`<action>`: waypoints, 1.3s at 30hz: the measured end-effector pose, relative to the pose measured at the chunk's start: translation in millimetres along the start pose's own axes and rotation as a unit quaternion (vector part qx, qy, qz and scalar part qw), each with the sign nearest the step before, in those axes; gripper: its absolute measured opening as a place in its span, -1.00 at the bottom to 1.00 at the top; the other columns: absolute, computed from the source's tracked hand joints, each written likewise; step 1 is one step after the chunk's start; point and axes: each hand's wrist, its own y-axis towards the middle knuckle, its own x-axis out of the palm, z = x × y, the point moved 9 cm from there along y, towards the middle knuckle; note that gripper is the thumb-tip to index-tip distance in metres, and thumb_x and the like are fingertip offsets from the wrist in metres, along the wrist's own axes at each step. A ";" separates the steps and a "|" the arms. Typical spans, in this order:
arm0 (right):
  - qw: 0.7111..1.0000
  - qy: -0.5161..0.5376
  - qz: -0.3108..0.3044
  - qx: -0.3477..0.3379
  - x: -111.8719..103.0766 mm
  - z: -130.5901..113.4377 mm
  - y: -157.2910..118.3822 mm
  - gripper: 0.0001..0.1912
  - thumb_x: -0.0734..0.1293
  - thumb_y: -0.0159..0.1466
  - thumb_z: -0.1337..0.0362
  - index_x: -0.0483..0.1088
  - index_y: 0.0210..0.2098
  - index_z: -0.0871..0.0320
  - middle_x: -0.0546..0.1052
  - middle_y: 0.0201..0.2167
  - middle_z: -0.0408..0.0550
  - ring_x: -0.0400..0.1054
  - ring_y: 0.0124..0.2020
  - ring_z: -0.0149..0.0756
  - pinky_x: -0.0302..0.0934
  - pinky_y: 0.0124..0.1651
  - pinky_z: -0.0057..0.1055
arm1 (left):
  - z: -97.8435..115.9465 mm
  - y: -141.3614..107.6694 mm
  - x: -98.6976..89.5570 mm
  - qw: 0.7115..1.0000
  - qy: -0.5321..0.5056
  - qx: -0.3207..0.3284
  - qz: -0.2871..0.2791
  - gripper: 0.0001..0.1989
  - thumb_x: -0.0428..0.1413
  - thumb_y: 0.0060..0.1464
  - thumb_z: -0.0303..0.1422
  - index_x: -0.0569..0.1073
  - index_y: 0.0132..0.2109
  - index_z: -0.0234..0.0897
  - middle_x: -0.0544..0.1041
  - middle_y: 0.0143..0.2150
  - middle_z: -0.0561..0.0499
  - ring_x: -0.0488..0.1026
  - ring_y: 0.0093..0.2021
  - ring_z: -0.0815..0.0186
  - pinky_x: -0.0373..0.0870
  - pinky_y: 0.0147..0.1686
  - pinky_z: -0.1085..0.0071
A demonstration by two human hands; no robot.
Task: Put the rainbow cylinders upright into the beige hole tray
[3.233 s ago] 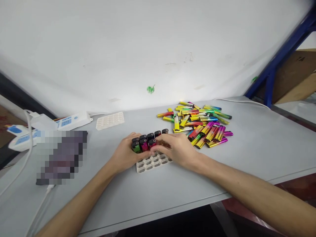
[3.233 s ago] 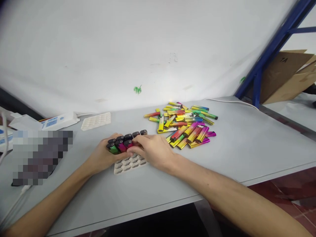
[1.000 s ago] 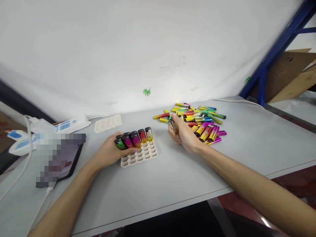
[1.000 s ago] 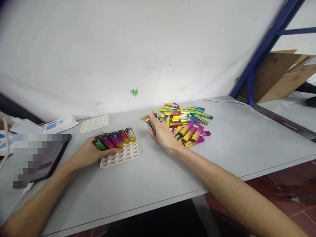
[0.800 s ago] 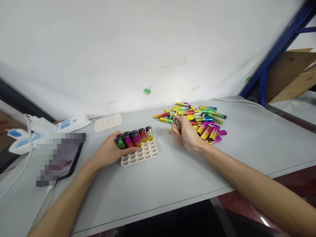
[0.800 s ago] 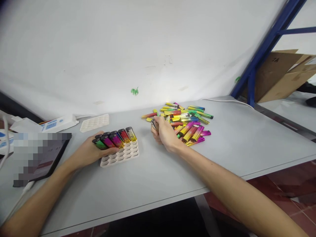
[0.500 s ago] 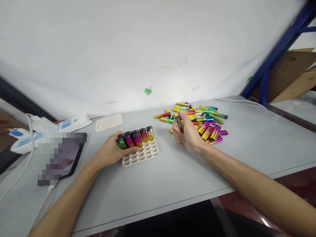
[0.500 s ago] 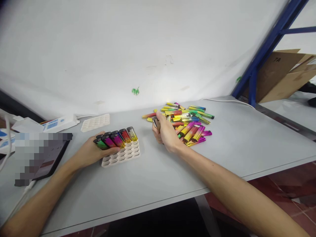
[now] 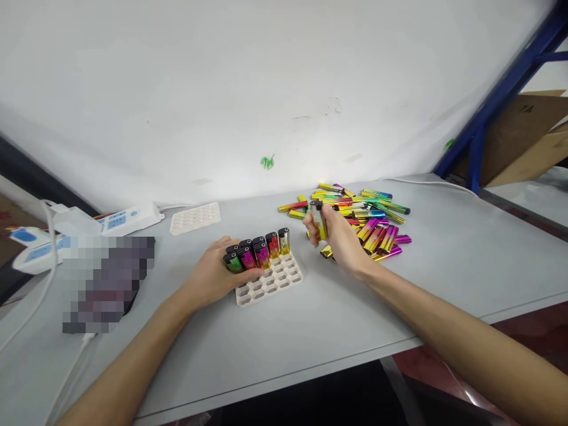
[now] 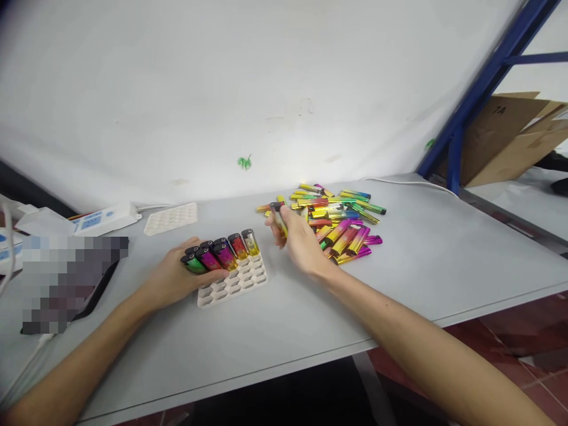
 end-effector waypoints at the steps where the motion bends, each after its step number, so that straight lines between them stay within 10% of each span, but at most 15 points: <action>1: 0.999 -0.041 -0.002 -0.027 0.6 -7.3 -1.7 -0.53 0.09 0.40 -0.10 0.35 -0.33 0.12 0.37 -0.43 -0.12 0.25 -0.40 -0.36 0.18 -0.32 -0.40 | 1.1 -0.1 0.7 1.000 0.000 0.003 0.001 -0.58 0.26 -0.07 0.08 0.42 -0.42 -0.18 0.36 -0.43 0.08 0.40 -0.34 0.23 0.36 -0.36 0.33; 10: 0.977 -0.174 -0.044 -0.117 14.6 -26.2 -12.2 -0.71 0.46 0.22 0.08 0.44 -0.20 0.13 0.47 -0.40 -0.14 0.31 -0.41 -0.37 0.22 -0.32 -0.36 | 2.4 0.4 4.2 1.000 -0.001 -0.004 0.007 -0.61 0.26 -0.08 0.07 0.46 -0.39 -0.16 0.39 -0.43 0.09 0.40 -0.34 0.22 0.36 -0.30 0.31; 23: 0.900 -0.393 -0.032 -0.186 31.8 -15.2 -20.0 -0.73 0.43 0.26 0.07 0.51 -0.14 0.09 0.60 -0.24 -0.06 0.30 -0.51 -0.41 0.18 -0.38 -0.39 | 5.0 3.3 8.1 0.999 0.014 0.038 0.002 -0.62 0.24 -0.03 0.08 0.50 -0.32 -0.15 0.50 -0.39 0.04 0.36 -0.26 0.16 0.31 -0.20 0.25; 33: 0.906 -0.381 -0.036 -0.181 37.1 -11.3 -21.0 -0.71 0.40 0.28 0.02 0.51 -0.20 0.10 0.61 -0.30 -0.09 0.35 -0.48 -0.40 0.17 -0.37 -0.43 | 3.5 2.1 5.9 1.000 -0.006 0.006 -0.002 -0.64 0.26 -0.06 0.04 0.51 -0.31 -0.14 0.48 -0.38 0.05 0.40 -0.24 0.13 0.33 -0.23 0.27; 39: 0.847 -0.496 -0.023 -0.192 41.1 -13.5 -22.6 -0.70 0.32 0.35 0.02 0.51 -0.16 0.11 0.65 -0.30 -0.05 0.43 -0.46 -0.34 0.05 -0.43 -0.41 | -0.1 2.8 10.7 0.999 0.003 0.034 -0.013 -0.68 0.24 0.00 -0.01 0.49 -0.30 -0.14 0.54 -0.33 0.03 0.39 -0.20 0.13 0.31 -0.16 0.22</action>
